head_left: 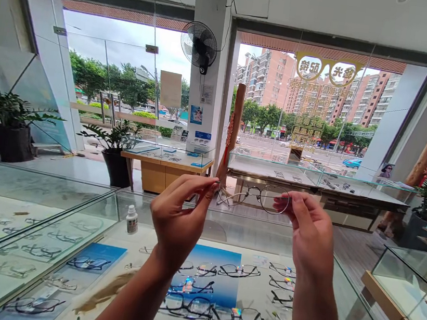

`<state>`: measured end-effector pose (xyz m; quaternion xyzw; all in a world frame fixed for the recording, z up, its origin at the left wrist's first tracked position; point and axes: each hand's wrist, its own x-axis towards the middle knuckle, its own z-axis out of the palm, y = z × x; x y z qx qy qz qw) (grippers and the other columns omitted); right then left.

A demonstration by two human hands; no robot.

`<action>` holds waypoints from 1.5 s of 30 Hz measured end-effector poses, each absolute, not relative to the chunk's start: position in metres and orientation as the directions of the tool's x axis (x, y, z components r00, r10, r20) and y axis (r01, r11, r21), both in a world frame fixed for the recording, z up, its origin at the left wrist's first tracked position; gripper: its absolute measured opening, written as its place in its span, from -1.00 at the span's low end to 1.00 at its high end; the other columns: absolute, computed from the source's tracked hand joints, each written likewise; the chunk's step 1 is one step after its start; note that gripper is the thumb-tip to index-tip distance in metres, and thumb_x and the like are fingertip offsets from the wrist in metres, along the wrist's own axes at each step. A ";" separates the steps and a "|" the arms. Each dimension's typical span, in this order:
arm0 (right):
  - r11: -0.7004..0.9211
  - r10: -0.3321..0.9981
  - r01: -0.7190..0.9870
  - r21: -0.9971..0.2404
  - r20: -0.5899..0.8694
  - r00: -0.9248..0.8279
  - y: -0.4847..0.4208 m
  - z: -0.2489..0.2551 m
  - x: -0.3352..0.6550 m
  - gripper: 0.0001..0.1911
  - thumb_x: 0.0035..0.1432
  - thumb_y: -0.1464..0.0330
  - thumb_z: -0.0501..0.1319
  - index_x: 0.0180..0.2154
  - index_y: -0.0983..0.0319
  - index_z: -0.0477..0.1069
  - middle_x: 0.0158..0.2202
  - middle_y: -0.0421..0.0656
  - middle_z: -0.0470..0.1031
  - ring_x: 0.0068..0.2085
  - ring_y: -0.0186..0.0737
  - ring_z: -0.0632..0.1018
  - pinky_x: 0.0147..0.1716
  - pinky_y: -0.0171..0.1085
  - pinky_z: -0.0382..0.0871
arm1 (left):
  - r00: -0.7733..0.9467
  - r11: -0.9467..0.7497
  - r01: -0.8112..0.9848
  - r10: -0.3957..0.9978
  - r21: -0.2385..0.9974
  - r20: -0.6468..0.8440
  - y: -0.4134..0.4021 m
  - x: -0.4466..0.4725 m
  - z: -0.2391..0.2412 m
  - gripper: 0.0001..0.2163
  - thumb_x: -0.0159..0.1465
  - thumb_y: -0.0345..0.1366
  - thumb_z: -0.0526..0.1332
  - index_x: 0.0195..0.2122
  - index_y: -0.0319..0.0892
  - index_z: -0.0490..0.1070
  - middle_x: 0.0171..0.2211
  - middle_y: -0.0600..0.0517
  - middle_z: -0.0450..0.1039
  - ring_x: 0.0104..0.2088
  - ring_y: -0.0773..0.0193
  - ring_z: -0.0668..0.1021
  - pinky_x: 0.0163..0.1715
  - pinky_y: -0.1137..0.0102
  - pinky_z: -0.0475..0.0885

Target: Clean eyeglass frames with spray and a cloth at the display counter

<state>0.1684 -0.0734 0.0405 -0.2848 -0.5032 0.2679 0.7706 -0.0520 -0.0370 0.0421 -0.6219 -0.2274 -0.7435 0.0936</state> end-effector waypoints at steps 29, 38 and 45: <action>0.601 0.783 0.226 -0.767 0.507 -0.360 -0.064 0.049 0.183 -0.87 0.30 0.22 0.40 -0.29 0.09 0.67 -0.10 -0.15 0.67 0.00 -0.09 0.63 0.06 -0.05 0.49 | 0.127 -0.858 0.385 0.415 0.341 0.901 -0.034 -0.068 0.053 -0.93 0.37 -0.26 0.40 -0.22 -0.02 0.71 -0.29 0.00 0.69 -0.28 0.23 0.67 -0.22 0.31 0.62; 0.446 0.845 0.110 -0.888 0.378 -0.378 -0.062 0.052 0.178 -0.75 0.19 0.09 0.50 -0.29 0.13 0.68 0.04 -0.10 0.69 0.06 -0.03 0.64 0.08 0.00 0.56 | 0.115 -0.691 -0.007 0.718 0.723 0.687 -0.014 -0.061 0.049 -0.71 0.19 -0.01 0.54 -0.27 -0.11 0.67 -0.36 -0.04 0.66 -0.36 0.16 0.71 -0.36 0.27 0.66; 0.468 0.848 0.098 -0.878 0.416 -0.329 -0.058 0.048 0.175 -0.69 0.14 0.04 0.51 -0.31 0.14 0.68 -0.23 -0.15 0.70 -0.17 -0.13 0.65 -0.14 -0.10 0.61 | 0.143 -0.591 -0.091 0.789 0.802 0.598 0.005 -0.056 0.041 -0.67 0.23 0.05 0.50 -0.20 -0.10 0.67 -0.34 -0.06 0.66 -0.35 0.17 0.71 -0.44 0.33 0.59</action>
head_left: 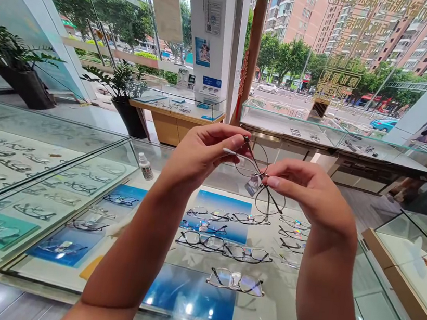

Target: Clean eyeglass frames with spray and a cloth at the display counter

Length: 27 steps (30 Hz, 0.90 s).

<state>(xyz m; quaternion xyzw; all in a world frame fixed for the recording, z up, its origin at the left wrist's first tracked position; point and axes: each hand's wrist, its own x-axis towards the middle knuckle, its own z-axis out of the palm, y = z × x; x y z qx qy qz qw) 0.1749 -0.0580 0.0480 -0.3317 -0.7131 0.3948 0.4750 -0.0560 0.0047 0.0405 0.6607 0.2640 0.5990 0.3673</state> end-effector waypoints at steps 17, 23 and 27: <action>0.606 0.482 0.712 -0.354 0.876 0.025 -0.063 0.030 0.128 -0.86 0.36 0.43 0.22 -0.22 0.12 0.55 -0.13 -0.07 0.63 -0.01 0.02 0.58 0.05 0.00 0.43 | 0.249 -0.536 0.004 0.818 0.844 0.519 -0.022 -0.026 0.037 -0.69 0.24 0.04 0.48 -0.38 -0.12 0.70 -0.49 0.02 0.56 -0.43 0.28 0.54 -0.48 0.41 0.40; 0.586 0.518 0.739 -0.333 0.855 -0.025 -0.077 0.028 0.121 -0.84 0.36 0.43 0.21 -0.10 0.15 0.55 -0.05 -0.01 0.64 0.05 0.07 0.57 0.12 0.05 0.39 | 0.228 -0.548 0.002 0.815 0.837 0.533 -0.023 -0.029 0.040 -0.60 0.22 0.11 0.47 -0.40 -0.17 0.66 -0.47 0.00 0.56 -0.46 0.31 0.51 -0.47 0.41 0.40; 0.639 0.604 0.631 -0.439 0.795 -0.059 -0.089 0.041 0.131 -0.83 0.34 0.32 0.28 -0.05 0.08 0.57 0.04 -0.08 0.64 0.10 0.03 0.58 0.16 0.04 0.41 | 0.271 -0.616 0.060 0.767 0.785 0.581 -0.026 -0.033 0.042 -0.66 0.29 0.04 0.43 -0.37 -0.16 0.63 -0.46 0.00 0.56 -0.47 0.30 0.49 -0.49 0.40 0.35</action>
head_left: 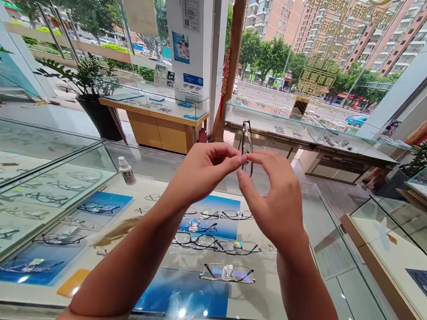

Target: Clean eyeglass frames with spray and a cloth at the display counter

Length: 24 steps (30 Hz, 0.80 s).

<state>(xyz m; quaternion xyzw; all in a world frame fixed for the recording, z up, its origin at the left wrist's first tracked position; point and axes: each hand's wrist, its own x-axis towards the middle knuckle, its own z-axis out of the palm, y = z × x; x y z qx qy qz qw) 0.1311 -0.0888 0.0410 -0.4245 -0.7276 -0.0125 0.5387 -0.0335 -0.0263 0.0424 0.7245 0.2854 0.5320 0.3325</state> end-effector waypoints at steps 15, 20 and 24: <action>0.260 0.948 -0.387 -0.885 0.158 0.277 0.014 -0.157 0.429 -0.26 0.18 0.21 0.38 -0.62 0.11 -0.21 -0.78 -0.42 -0.20 -0.69 -0.42 -0.10 -0.74 -0.33 -0.09 | 0.761 -0.756 0.627 0.646 0.186 0.060 -0.032 -0.005 0.017 -0.80 0.44 -0.21 0.21 -0.26 -0.12 0.59 -0.32 -0.02 0.65 -0.33 0.16 0.58 -0.39 0.35 0.25; 0.154 0.985 -0.531 -0.833 0.088 0.148 0.026 -0.182 0.434 -0.35 0.20 0.24 0.36 -0.58 0.14 -0.15 -0.71 -0.36 0.00 -0.67 -0.40 0.06 -0.71 -0.36 0.11 | 0.729 -0.723 0.684 0.675 0.100 -0.113 -0.022 0.016 -0.008 -0.81 0.43 -0.26 0.23 -0.21 -0.11 0.66 -0.28 -0.07 0.67 -0.29 0.11 0.63 -0.36 0.34 0.26; 0.051 0.998 -0.663 -0.747 0.053 0.017 0.029 -0.193 0.440 -0.37 0.21 0.35 0.36 -0.56 0.15 -0.13 -0.70 -0.33 0.09 -0.64 -0.39 0.14 -0.67 -0.35 0.19 | 0.676 -0.695 0.719 0.702 -0.012 -0.223 -0.013 0.031 -0.029 -0.83 0.38 -0.34 0.26 -0.24 -0.15 0.68 -0.28 -0.14 0.68 -0.26 0.05 0.66 -0.34 0.33 0.30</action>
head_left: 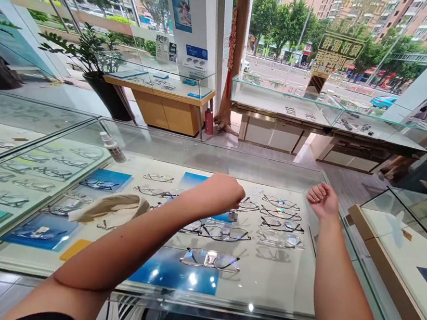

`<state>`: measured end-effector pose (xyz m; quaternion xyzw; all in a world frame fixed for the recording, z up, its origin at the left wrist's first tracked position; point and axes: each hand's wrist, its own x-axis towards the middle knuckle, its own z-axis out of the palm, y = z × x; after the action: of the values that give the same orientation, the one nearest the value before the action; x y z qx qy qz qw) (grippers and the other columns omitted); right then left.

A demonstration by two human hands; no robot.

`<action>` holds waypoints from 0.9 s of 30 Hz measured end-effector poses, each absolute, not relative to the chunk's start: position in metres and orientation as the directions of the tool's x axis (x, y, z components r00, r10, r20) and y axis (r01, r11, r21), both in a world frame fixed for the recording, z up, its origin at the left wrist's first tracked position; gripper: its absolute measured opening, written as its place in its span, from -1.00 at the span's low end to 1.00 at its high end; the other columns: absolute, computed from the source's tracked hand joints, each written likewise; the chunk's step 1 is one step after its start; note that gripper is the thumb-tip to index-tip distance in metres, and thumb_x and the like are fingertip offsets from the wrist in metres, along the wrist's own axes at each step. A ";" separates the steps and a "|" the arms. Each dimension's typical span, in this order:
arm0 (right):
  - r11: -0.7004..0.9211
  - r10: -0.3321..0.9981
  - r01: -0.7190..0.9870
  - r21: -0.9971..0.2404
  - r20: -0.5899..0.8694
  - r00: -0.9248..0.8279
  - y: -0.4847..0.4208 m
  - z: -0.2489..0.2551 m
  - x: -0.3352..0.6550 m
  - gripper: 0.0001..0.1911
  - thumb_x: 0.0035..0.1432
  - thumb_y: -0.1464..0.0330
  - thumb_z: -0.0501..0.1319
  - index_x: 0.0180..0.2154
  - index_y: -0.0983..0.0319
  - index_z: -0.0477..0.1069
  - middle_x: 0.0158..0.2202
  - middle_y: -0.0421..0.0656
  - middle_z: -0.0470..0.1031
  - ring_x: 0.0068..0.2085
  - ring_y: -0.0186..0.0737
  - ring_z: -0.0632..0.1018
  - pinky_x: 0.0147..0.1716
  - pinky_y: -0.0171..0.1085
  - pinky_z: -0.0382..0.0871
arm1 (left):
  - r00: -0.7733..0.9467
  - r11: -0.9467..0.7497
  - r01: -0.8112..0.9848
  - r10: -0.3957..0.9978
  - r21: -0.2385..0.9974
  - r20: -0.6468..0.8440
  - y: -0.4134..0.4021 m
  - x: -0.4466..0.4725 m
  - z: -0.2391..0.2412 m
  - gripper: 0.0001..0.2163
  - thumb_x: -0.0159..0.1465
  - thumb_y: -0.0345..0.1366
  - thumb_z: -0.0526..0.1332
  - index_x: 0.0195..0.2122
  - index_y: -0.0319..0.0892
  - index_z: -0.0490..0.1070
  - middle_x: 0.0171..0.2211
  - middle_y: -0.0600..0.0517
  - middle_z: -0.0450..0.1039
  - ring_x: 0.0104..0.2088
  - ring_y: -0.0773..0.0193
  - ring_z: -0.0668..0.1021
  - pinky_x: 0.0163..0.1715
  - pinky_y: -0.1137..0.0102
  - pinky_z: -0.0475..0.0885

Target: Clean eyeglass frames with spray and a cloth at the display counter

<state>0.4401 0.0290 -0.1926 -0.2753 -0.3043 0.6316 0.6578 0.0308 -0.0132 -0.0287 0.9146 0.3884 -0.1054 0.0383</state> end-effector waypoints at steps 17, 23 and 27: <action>0.065 0.997 -0.652 -0.756 0.027 0.069 0.029 -0.193 0.441 -0.26 0.23 0.24 0.35 -0.57 0.15 -0.26 -0.72 -0.33 -0.16 -0.62 -0.34 0.00 -0.64 -0.26 0.08 | 0.663 -0.743 0.665 0.635 -0.076 -0.397 -0.008 0.054 -0.061 -0.89 0.29 -0.40 0.32 -0.28 -0.20 0.68 -0.23 -0.21 0.69 -0.20 -0.03 0.69 -0.32 0.30 0.40; 0.064 0.993 -0.624 -0.779 -0.010 0.113 0.031 -0.196 0.441 -0.21 0.41 0.12 0.26 -0.57 0.18 -0.29 -0.72 -0.34 -0.27 -0.63 -0.34 -0.11 -0.66 -0.26 -0.01 | 0.632 -0.725 0.684 0.643 -0.080 -0.432 -0.011 0.056 -0.059 -0.87 0.30 -0.39 0.29 -0.25 -0.20 0.68 -0.20 -0.21 0.69 -0.19 -0.02 0.70 -0.31 0.29 0.43; 0.059 0.994 -0.616 -0.786 -0.010 0.108 0.032 -0.195 0.441 -0.20 0.43 0.07 0.25 -0.57 0.18 -0.29 -0.72 -0.35 -0.28 -0.63 -0.35 -0.12 -0.66 -0.26 0.00 | 0.598 -0.677 0.730 0.699 -0.093 -0.392 -0.003 0.045 -0.053 -0.85 0.34 -0.29 0.32 -0.20 -0.21 0.67 -0.17 -0.22 0.70 -0.14 -0.08 0.71 -0.27 0.26 0.46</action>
<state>0.4409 0.0316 -0.1955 -0.3281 -0.2882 0.6023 0.6682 0.0449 -0.0028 -0.0527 0.8931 0.4001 -0.2020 0.0384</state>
